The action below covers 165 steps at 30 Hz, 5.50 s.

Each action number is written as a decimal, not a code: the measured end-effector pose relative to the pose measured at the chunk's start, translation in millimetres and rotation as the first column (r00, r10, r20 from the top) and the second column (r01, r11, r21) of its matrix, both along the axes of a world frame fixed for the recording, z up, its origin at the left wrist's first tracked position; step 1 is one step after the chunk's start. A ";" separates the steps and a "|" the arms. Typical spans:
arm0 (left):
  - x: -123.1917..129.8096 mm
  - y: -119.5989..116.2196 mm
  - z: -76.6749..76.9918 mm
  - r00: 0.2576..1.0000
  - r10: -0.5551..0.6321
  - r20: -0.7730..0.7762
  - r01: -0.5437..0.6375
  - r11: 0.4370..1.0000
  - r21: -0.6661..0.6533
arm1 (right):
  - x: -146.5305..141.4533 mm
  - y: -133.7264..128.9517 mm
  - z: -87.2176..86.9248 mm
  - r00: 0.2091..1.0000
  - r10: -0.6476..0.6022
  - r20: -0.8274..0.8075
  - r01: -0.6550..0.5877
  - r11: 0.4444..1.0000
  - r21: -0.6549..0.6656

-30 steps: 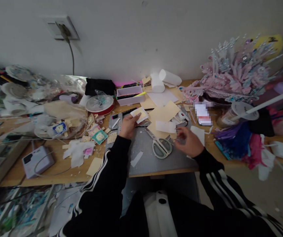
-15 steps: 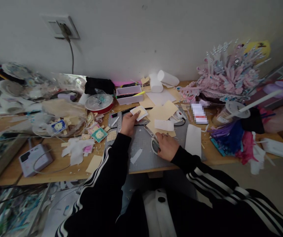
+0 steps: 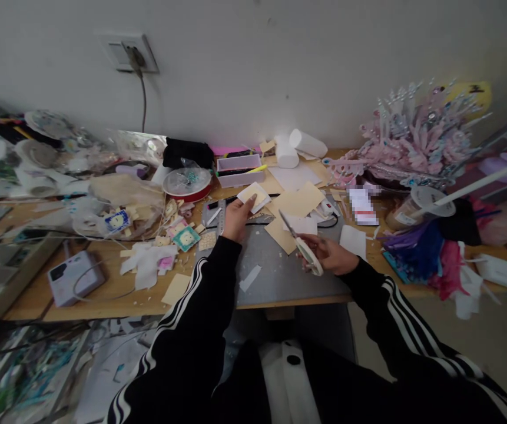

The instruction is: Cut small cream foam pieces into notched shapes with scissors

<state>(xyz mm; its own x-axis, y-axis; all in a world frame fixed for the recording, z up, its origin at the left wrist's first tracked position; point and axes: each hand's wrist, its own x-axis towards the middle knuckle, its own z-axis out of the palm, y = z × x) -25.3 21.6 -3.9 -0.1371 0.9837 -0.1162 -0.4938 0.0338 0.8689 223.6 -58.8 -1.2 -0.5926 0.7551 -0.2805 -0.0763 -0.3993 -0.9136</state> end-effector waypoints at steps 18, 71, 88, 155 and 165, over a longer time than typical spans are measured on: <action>-0.6 -6.4 14.6 0.982 -0.126 0.139 0.149 0.973 -0.175 | -23.2 23.1 5.9 0.978 -0.195 0.078 0.198 0.980 -0.034; -4.9 -8.6 17.7 0.951 -0.255 0.174 0.291 0.929 -0.230 | -25.9 20.0 9.2 0.969 -0.207 0.137 0.205 0.978 0.031; -8.0 -8.6 16.9 0.933 -0.302 0.198 0.342 0.914 -0.219 | -18.3 22.8 -7.4 0.991 -0.136 0.019 0.136 0.991 0.020; -8.0 -8.9 18.7 0.945 -0.286 0.159 0.318 0.917 -0.241 | -18.9 20.7 5.6 0.982 -0.154 0.109 0.155 0.988 0.003; -3.8 -13.7 18.6 0.918 -0.397 0.010 0.396 0.912 -0.109 | -7.0 30.0 4.2 0.886 -0.463 -0.002 0.458 0.875 0.154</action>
